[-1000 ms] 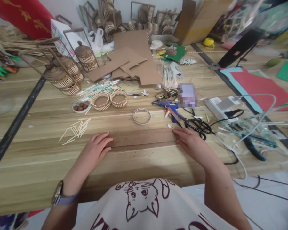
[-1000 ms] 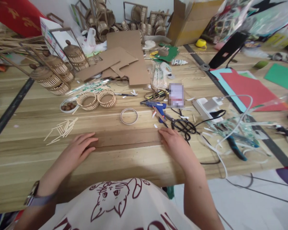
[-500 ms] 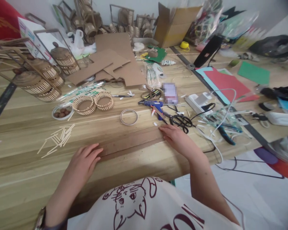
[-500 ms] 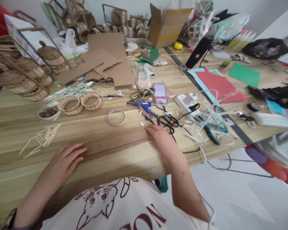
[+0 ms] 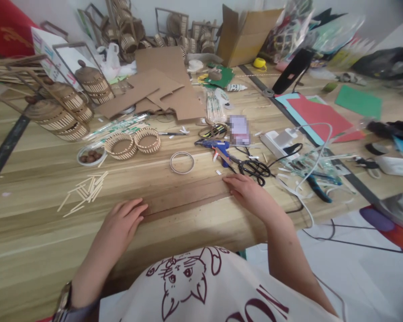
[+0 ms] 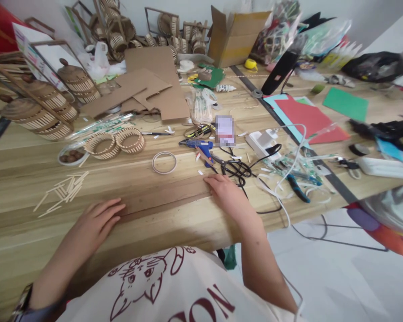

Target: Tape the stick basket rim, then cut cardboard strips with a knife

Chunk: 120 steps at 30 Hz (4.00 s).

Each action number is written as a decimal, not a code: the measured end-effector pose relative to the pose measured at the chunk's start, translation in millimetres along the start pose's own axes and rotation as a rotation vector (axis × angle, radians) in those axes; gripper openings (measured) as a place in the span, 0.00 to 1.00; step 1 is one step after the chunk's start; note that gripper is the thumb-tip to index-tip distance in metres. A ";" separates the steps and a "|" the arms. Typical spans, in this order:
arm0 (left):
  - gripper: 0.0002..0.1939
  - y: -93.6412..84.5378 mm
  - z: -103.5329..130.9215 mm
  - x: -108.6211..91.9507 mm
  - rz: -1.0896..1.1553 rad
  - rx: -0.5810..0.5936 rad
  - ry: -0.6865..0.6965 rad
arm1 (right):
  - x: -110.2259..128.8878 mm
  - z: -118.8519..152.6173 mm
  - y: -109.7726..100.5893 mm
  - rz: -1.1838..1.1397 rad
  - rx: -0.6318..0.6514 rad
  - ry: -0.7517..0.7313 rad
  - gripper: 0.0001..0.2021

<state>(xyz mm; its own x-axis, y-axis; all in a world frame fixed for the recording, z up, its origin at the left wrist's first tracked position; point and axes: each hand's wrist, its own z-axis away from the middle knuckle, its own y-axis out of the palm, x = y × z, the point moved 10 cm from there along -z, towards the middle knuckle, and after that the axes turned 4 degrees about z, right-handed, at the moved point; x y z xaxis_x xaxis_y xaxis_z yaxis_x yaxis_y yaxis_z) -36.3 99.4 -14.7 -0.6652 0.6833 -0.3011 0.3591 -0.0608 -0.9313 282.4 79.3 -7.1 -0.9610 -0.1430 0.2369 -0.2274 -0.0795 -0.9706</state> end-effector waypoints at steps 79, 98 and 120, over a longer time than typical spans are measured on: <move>0.21 -10.1 17.2 15.2 0.066 -0.082 0.014 | -1.5 -4.3 -1.0 -0.087 0.011 -0.018 0.21; 0.21 -8.3 17.6 15.1 0.061 -0.073 0.006 | -3.6 -6.5 1.6 -0.082 0.038 0.018 0.21; 0.18 32.6 -41.5 -26.2 0.126 0.417 -0.020 | -1.7 -6.7 -0.3 -0.062 0.082 0.081 0.23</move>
<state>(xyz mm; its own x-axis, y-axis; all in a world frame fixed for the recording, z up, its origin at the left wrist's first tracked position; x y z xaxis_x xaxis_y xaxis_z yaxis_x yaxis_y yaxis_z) 20.0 109.7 -28.6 -0.6472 0.6373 -0.4182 0.1463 -0.4346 -0.8887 283.0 86.2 -7.5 -0.9558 -0.0554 0.2887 -0.2762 -0.1667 -0.9465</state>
